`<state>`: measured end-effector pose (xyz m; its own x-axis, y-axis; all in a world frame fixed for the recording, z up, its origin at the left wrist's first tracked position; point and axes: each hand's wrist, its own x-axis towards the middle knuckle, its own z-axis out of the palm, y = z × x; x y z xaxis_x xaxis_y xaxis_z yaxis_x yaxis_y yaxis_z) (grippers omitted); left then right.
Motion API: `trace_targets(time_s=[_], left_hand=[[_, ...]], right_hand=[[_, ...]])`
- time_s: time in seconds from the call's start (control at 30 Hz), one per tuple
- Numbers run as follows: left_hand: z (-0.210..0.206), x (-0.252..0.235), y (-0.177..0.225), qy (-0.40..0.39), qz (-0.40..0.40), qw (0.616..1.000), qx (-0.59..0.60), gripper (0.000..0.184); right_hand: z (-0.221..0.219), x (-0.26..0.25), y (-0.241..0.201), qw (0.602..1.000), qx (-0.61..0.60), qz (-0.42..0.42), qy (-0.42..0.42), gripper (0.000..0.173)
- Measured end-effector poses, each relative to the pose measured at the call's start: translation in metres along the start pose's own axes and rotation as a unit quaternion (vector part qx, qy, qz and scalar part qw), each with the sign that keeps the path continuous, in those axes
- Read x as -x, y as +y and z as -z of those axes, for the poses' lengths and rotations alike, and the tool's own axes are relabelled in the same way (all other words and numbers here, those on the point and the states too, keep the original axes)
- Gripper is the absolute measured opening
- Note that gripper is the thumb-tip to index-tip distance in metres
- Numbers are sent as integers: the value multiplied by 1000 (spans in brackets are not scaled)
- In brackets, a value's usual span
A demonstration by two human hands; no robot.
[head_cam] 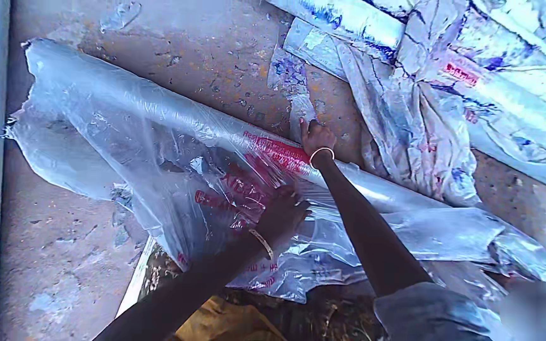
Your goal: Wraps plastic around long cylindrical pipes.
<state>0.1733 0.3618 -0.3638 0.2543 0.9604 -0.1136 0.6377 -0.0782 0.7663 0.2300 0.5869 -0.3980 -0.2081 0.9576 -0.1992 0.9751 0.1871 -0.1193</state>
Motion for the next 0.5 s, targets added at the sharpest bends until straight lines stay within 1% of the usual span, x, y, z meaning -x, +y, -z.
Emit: trace_targets(time_s=[0.03,0.07,0.1,0.13,0.17,0.2,0.23,0.27,0.3,0.33,0.4,0.43,0.5], left_hand=[[15,4,8,-8,-38,999,38,44],[28,7,10,27,-104,994,19,46],[42,7,2,83,-157,982,-67,50],[63,4,-15,111,-160,967,-165,61],[89,-3,-42,101,-129,958,-236,73],[117,-12,-73,60,-85,952,-286,79],[140,-21,-104,9,-40,950,-309,78],[154,-27,-132,-16,-19,950,-312,61],[156,-29,-154,10,-36,951,-308,41],[149,-29,-169,68,-81,947,-304,30],[130,-17,-178,154,-121,940,-278,22],[122,-5,-177,184,-123,937,-271,18],[104,30,-169,199,-109,929,-292,14]], right_hand=[[1,1,1,1000,4,10,13,68],[1,2,-1,999,3,24,26,66],[1,7,-5,999,-1,38,28,63],[1,16,-14,999,-4,49,17,60],[3,28,-26,998,-8,58,-5,54],[0,41,-37,997,-20,73,-13,49],[-4,50,-48,996,-32,75,-23,49],[-10,57,-60,996,-50,64,-35,48],[-17,60,-69,996,-67,55,-33,49],[-27,63,-76,996,-66,53,-10,50],[-48,68,-80,996,-26,59,55,52],[-53,68,-81,994,-21,67,80,54],[-56,67,-78,991,-33,80,104,54]])
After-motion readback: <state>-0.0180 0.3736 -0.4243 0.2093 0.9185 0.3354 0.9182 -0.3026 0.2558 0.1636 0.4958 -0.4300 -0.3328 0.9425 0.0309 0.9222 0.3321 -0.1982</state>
